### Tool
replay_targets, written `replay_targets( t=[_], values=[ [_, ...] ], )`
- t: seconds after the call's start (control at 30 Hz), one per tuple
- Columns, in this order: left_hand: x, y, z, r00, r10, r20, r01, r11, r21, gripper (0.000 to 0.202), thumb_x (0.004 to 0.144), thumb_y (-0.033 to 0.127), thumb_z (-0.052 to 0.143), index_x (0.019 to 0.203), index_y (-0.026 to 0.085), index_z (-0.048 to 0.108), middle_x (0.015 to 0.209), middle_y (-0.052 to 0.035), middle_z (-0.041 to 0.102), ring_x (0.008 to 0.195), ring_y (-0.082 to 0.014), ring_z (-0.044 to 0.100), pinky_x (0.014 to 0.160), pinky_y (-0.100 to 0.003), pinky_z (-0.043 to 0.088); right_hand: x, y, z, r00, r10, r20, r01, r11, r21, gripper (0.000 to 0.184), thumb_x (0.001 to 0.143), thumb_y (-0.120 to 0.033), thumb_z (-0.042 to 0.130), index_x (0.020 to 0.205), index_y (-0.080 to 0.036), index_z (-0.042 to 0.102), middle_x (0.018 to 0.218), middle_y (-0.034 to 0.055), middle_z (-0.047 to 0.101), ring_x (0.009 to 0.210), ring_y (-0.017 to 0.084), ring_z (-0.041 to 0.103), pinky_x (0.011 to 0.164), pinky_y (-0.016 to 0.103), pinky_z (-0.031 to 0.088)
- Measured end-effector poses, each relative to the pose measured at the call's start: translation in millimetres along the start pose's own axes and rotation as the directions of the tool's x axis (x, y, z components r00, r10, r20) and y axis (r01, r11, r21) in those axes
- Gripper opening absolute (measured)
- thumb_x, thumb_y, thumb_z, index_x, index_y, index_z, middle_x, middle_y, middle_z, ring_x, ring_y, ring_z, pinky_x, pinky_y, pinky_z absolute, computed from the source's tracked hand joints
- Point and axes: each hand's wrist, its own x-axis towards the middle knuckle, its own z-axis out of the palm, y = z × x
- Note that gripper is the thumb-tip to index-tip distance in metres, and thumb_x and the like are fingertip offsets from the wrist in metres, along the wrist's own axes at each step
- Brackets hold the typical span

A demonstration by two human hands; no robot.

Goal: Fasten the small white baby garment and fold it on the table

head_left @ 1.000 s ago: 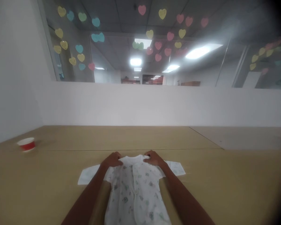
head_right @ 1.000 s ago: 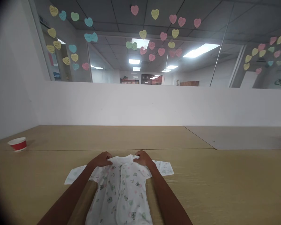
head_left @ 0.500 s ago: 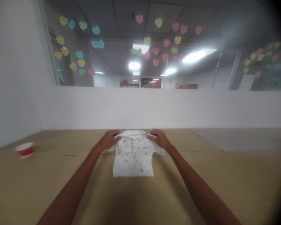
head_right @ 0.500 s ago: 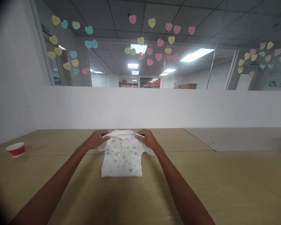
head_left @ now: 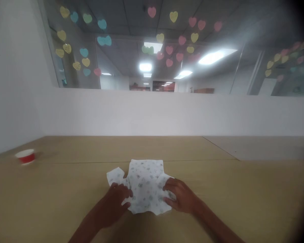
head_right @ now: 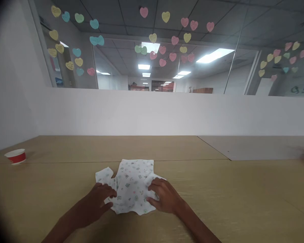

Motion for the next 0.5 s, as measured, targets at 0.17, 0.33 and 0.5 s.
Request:
replay_targets(
  t=[0.17,0.33,0.5],
  values=[
    [48,-30,37.6,0.998,0.019,0.065,-0.022,0.999,0.042,0.046,0.093,0.035,0.043,0.137,0.021,0.043,0.141,-0.0101,0.039,0.13,-0.0304,0.032,0.107,-0.048,0.031,23,18,19,0.989,0.151,0.007,-0.149,0.984,-0.1,0.032,0.083,-0.029,0.059,0.113,-0.018,0.059,0.118,0.0056,0.053,0.107,0.023,0.047,0.093,0.038,0.037],
    [58,-75,57.8,0.989,-0.066,-0.129,0.093,0.973,0.21,0.055,0.097,0.043,0.036,0.148,0.024,0.029,0.154,-0.0077,0.012,0.141,-0.0315,0.007,0.111,-0.054,0.019,19,39,32,0.954,0.294,0.065,-0.274,0.938,-0.211,0.044,0.072,-0.012,0.056,0.116,-0.016,0.057,0.115,0.0066,0.054,0.105,0.023,0.048,0.089,0.033,0.04],
    [45,-91,28.3,0.955,-0.296,-0.033,0.297,0.941,0.16,0.059,0.096,0.051,0.029,0.149,0.026,0.025,0.153,-0.0042,0.018,0.14,-0.0284,0.014,0.111,-0.053,0.02,6,53,-6,0.873,0.487,-0.004,-0.481,0.862,-0.162,0.032,0.078,-0.008,0.05,0.109,-0.015,0.055,0.098,0.0054,0.058,0.09,0.019,0.054,0.075,0.026,0.038]
  ],
)
